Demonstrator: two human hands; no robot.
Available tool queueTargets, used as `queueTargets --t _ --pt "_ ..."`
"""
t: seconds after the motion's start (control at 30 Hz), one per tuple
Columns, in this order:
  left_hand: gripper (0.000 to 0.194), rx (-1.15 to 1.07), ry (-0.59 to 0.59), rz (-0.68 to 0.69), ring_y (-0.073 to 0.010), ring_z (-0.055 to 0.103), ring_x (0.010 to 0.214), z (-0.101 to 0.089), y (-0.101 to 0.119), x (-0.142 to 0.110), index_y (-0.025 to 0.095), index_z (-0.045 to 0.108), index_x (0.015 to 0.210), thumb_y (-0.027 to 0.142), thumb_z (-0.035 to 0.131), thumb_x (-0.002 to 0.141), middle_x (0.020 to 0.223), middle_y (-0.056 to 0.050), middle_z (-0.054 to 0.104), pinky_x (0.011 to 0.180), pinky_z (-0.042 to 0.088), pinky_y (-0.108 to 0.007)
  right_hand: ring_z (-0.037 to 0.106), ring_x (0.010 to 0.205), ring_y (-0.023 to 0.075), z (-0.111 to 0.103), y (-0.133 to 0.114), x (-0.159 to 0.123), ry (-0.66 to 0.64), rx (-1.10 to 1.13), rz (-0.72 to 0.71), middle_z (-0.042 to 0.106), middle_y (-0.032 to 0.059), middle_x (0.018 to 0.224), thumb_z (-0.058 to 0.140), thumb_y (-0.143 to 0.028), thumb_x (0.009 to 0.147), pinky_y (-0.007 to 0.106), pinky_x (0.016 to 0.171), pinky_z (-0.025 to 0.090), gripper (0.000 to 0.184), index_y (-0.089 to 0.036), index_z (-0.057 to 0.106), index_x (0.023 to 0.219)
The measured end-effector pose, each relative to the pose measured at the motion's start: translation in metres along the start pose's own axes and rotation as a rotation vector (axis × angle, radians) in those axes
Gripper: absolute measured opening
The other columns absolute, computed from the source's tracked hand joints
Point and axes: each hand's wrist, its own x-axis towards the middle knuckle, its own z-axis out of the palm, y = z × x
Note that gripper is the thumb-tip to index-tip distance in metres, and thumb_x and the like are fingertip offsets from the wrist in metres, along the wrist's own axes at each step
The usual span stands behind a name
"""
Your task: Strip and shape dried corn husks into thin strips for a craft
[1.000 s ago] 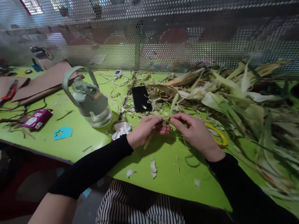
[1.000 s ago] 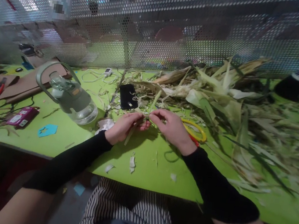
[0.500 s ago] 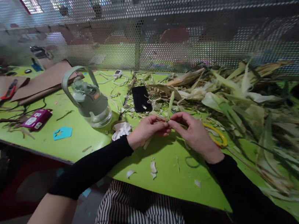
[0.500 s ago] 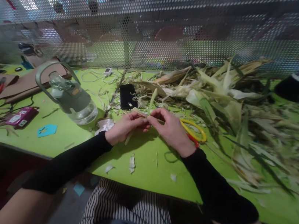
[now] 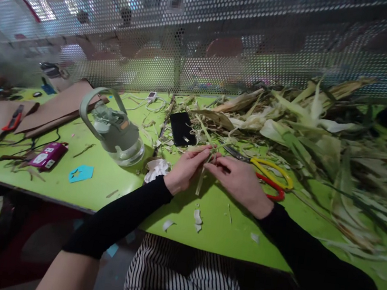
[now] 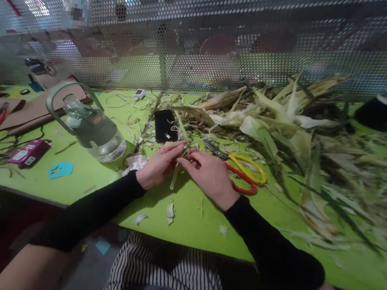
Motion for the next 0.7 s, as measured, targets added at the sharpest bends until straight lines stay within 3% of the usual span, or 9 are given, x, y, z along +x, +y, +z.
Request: queueTargets --t 0.2,0.33,0.7 --pt "0.016 0.009 0.004 -0.019 -0.0112 0.070 0.081 0.000 -0.006 0.001 0.014 0.074 0.102 0.012 0.064 0.090 0.083 -0.004 0.076 0.094 0.049 -0.028 0.047 0.058 0.0155 0.007 0.004 0.001 -0.012 0.204 0.099 0.059 0.0013 0.064 0.052 -0.056 0.093 0.029 0.056 0.036 0.042 -0.021 0.059 0.070" --pt "0.022 -0.011 -0.022 -0.014 -0.0162 0.071 0.099 0.000 -0.011 0.002 0.016 0.072 0.111 0.022 0.066 0.090 0.097 -0.007 0.077 0.098 0.049 -0.031 0.044 0.056 0.0149 0.006 0.004 0.001 -0.023 0.221 0.158 0.058 0.0005 0.063 0.057 -0.058 0.089 0.029 0.054 0.035 0.042 -0.021 0.059 0.069" --pt "0.028 0.028 -0.079 0.040 -0.0169 0.068 0.103 -0.003 -0.017 0.003 0.021 0.072 0.113 0.031 0.071 0.087 0.104 -0.005 0.076 0.098 0.047 -0.030 0.047 0.059 0.0148 0.010 0.007 0.003 -0.001 0.340 0.192 0.057 -0.0006 0.066 0.059 -0.049 0.085 0.029 0.056 0.037 0.030 -0.021 0.057 0.074"
